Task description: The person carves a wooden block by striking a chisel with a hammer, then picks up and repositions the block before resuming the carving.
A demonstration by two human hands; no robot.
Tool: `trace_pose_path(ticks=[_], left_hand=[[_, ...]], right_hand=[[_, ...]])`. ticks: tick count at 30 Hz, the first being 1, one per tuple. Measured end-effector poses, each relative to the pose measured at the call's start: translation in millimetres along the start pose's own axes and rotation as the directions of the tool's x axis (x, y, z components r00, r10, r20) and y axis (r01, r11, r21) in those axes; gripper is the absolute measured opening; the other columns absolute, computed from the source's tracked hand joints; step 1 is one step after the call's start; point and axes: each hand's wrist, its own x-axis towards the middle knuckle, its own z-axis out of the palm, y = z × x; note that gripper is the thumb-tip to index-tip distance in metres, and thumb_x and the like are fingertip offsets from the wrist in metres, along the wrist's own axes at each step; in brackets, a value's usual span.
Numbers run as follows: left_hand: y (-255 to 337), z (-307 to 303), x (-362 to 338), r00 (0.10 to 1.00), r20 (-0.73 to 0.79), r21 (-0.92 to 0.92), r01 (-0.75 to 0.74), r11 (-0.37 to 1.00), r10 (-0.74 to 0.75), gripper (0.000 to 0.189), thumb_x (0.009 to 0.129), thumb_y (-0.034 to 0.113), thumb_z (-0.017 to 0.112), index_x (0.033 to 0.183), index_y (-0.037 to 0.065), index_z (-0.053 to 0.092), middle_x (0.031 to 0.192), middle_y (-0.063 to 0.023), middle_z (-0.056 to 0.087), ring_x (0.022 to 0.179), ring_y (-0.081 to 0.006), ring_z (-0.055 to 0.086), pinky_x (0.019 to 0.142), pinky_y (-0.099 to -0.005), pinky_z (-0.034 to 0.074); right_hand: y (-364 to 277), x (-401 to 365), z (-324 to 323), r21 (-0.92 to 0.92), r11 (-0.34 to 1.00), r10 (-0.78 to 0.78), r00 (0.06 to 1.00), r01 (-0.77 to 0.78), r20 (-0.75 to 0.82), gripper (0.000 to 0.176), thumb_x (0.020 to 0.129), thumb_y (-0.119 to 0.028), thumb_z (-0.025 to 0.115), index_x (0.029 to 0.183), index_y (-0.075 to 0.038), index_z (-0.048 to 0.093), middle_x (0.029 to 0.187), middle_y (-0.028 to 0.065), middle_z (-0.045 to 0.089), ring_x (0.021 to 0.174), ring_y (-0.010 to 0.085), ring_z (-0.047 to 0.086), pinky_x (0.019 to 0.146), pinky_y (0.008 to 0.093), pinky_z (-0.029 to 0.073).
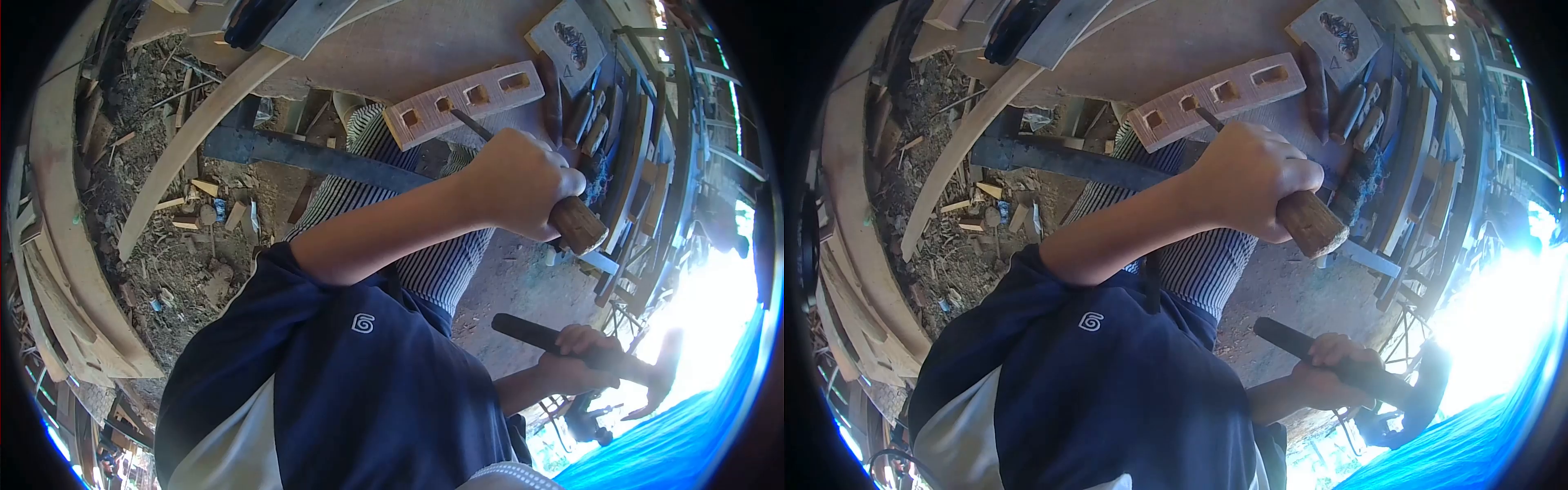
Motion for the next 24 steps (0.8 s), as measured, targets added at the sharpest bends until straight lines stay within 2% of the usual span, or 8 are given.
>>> trace_pose_path(ticks=[2, 9, 12, 15, 17, 20, 24], left_hand=[[0, -1, 0, 0.999, 0.032, 0.005, 0.018, 1.000, -0.018, 0.028, 0.049, 0.026, 0.075, 0.070, 0.014, 0.061, 0.063, -0.0034, 0.061, 0.060, -0.0237, 0.063, 0.056, -0.0373, 0.048], [0, -10, 0, 0.998, 0.015, 0.001, 0.060, 0.998, -0.060, 0.027, 0.050, 0.026, 0.074, 0.070, 0.015, 0.060, 0.063, -0.0031, 0.060, 0.059, -0.0243, 0.063, 0.055, -0.0376, 0.048], [-1, -10, 1, 0.998, -0.027, -0.014, 0.061, 0.998, -0.061, 0.025, 0.051, 0.026, 0.073, 0.070, 0.015, 0.060, 0.062, -0.0031, 0.060, 0.060, -0.0245, 0.063, 0.055, -0.0387, 0.047], [1, -14, 4, 0.996, -0.003, -0.018, 0.088, 0.996, -0.088, 0.025, 0.052, 0.026, 0.073, 0.070, 0.014, 0.060, 0.063, -0.0033, 0.060, 0.060, -0.0251, 0.063, 0.055, -0.0393, 0.047], [2, -16, 6, 0.992, 0.014, -0.029, 0.123, 0.992, -0.122, 0.025, 0.053, 0.026, 0.073, 0.071, 0.014, 0.061, 0.063, -0.0039, 0.060, 0.061, -0.0258, 0.063, 0.055, -0.0392, 0.047], [1, -16, 8, 0.992, -0.010, -0.055, 0.126, 0.991, -0.127, 0.026, 0.053, 0.027, 0.074, 0.072, 0.013, 0.062, 0.064, -0.0048, 0.061, 0.061, -0.0260, 0.063, 0.056, -0.0391, 0.048], [0, -17, 10, 0.991, -0.045, -0.093, 0.120, 0.989, -0.124, 0.027, 0.054, 0.028, 0.074, 0.073, 0.013, 0.063, 0.066, -0.0055, 0.061, 0.063, -0.0259, 0.064, 0.056, -0.0392, 0.048]], right_hand=[[3, 1, -2, 0.022, 1.000, 0.008, 0.998, -0.009, 0.060, 0.068, 0.086, -0.073, 0.034, 0.088, -0.007, 0.049, 0.051, 0.0063, 0.044, 0.037, 0.0159, 0.040, 0.035, 0.0271, 0.035], [3, 1, 8, -0.017, 0.999, 0.029, 0.996, -0.028, 0.089, 0.070, 0.085, -0.075, 0.035, 0.089, -0.007, 0.050, 0.051, 0.0055, 0.043, 0.037, 0.0156, 0.040, 0.034, 0.0269, 0.034], [3, 2, 13, -0.087, 0.996, 0.014, 0.992, -0.003, 0.124, 0.073, 0.084, -0.078, 0.034, 0.089, -0.007, 0.050, 0.051, 0.0047, 0.042, 0.037, 0.0150, 0.040, 0.034, 0.0260, 0.033], [2, 4, 15, -0.066, 0.998, 0.006, 0.982, 0.007, 0.191, 0.074, 0.084, -0.078, 0.032, 0.090, -0.006, 0.050, 0.051, 0.0043, 0.042, 0.037, 0.0144, 0.040, 0.034, 0.0254, 0.034], [0, 5, 18, -0.095, 0.993, -0.048, 0.973, 0.071, 0.226, 0.073, 0.087, -0.075, 0.030, 0.091, -0.005, 0.050, 0.052, 0.0042, 0.043, 0.037, 0.0143, 0.040, 0.034, 0.0256, 0.035], [0, 6, 23, -0.044, 0.997, -0.055, 0.970, 0.067, 0.236, 0.072, 0.088, -0.073, 0.028, 0.090, -0.005, 0.050, 0.052, 0.0041, 0.043, 0.037, 0.0145, 0.041, 0.033, 0.0261, 0.035], [1, 9, 26, -0.075, 0.995, -0.048, 0.972, 0.067, 0.231, 0.072, 0.088, -0.073, 0.028, 0.089, -0.005, 0.050, 0.052, 0.0042, 0.043, 0.037, 0.0147, 0.041, 0.033, 0.0262, 0.035]])
